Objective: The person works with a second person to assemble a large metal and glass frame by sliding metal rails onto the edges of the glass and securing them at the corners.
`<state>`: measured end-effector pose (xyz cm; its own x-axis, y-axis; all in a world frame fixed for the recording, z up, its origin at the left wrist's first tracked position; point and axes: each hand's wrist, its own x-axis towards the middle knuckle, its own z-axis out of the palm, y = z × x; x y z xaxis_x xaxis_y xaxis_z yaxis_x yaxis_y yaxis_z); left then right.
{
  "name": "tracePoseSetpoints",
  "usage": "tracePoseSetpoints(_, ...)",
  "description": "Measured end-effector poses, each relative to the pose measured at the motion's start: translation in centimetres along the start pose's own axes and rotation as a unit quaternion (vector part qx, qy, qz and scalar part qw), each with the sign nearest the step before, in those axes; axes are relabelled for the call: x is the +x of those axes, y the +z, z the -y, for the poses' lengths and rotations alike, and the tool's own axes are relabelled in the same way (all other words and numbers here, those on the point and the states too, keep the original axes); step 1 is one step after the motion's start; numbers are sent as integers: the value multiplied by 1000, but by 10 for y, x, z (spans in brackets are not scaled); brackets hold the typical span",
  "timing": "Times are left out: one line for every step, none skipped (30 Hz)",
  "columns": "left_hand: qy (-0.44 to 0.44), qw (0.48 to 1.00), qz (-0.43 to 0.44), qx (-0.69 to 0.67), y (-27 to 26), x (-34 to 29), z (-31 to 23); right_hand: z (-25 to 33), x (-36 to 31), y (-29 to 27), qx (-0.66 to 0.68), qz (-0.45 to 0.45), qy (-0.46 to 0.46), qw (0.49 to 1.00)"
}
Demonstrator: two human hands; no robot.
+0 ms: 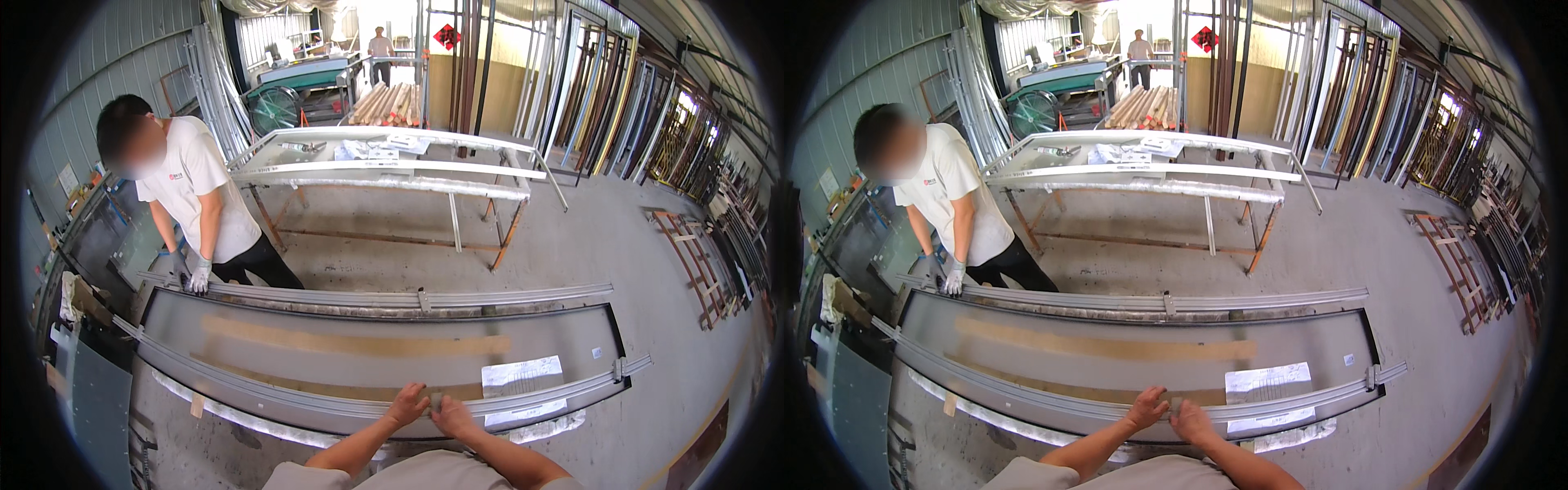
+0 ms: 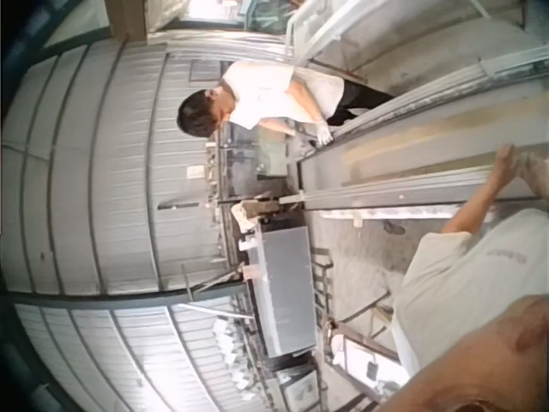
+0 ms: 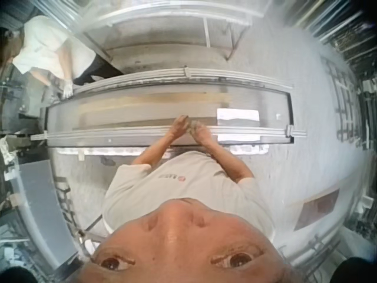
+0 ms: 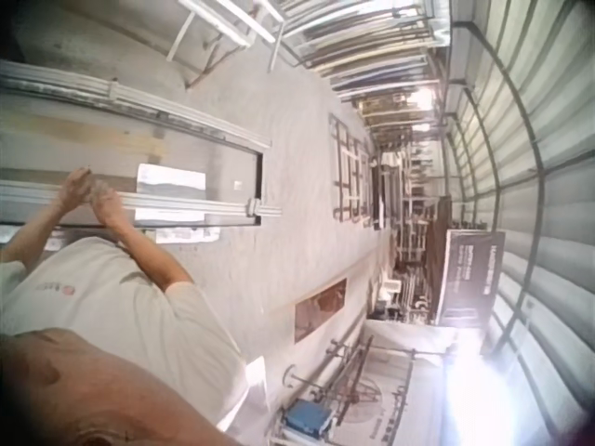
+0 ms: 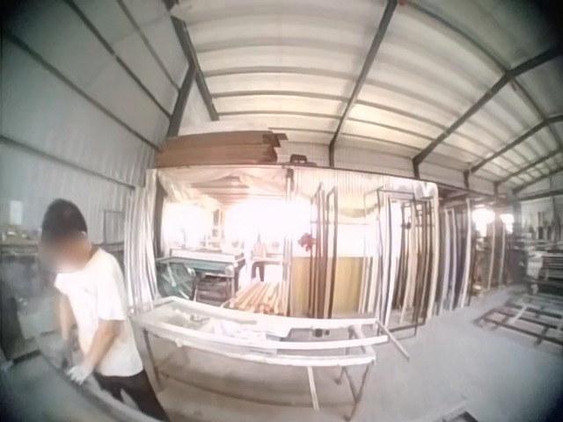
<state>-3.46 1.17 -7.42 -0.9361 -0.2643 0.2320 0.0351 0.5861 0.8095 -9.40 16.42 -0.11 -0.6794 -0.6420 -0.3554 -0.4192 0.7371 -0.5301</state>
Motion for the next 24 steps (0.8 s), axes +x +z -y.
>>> tracePoseSetpoints(-5,1000,-8,15,-2,-5,-3,2,-1,6,18,18,-22,999)
tracePoseSetpoints(3,999,-26,28,-2,-5,2,11,-1,19,91,-18,-79,993)
tracePoseSetpoints(-9,999,-39,28,-4,-8,3,13,1,21,93,-10,-86,992)
tracePoseSetpoints(-20,998,-53,28,-6,-11,4,13,4,21,95,-3,-93,991)
tracePoseSetpoints(-31,997,-67,27,-6,-9,4,12,9,18,97,4,-100,990)
tracePoseSetpoints(-40,994,-84,62,-10,-8,0,9,7,6,89,20,-113,989)
tracePoseSetpoints(-48,990,-98,92,-12,-10,-13,4,0,-5,60,-25,-127,990)
tracePoseSetpoints(-57,985,-112,121,-14,-10,-27,-1,-5,-16,30,-69,-141,987)
tracePoseSetpoints(-90,977,-88,174,-17,-9,-47,-12,-8,-29,-4,-114,-155,981)
tracePoseSetpoints(-124,964,-61,226,-24,-6,-68,-30,-3,-35,-43,-113,-186,975)
tracePoseSetpoints(-161,946,-36,280,-30,-6,-77,-36,-2,-39,-66,-117,-210,968)
tracePoseSetpoints(-195,932,-33,303,-31,-10,-76,-40,-4,-41,-87,-120,-235,961)
tracePoseSetpoints(-230,917,-32,324,-30,-15,-74,-44,-3,-43,-108,-120,-262,951)
tracePoseSetpoints(-268,899,-32,344,-27,-20,-73,-45,2,-42,-102,-113,-276,949)
tracePoseSetpoints(-299,894,-23,332,-26,-25,-76,-44,4,-37,-96,-96,-295,946)
tracePoseSetpoints(-333,887,-14,319,-27,-26,-78,-45,3,-31,-90,-76,-315,942)
tracePoseSetpoints(-369,878,-8,303,-28,-25,-80,-47,5,-29,-83,-89,-320,939)
tracePoseSetpoints(-373,876,-20,305,-22,-27,-85,-48,3,-25,-73,-89,-331,937)
tracePoseSetpoints(-379,875,-28,300,-11,-20,-82,-55,6,-22,-68,-84,-336,936)
tracePoseSetpoints(-376,875,-39,302,-7,-15,-85,-54,7,-22,-63,-83,-330,938)
tracePoseSetpoints(-365,876,-55,310,-1,-14,-83,-56,8,-19,-59,-92,-325,939)
tracePoseSetpoints(-379,872,-74,300,4,-11,-78,-58,9,-16,-51,-92,-338,935)
tracePoseSetpoints(-384,871,-93,291,2,-11,-72,-56,11,-15,-45,-100,-347,932)
tracePoseSetpoints(-413,859,-105,282,-4,-17,-67,-56,9,-14,-42,-110,-348,930)
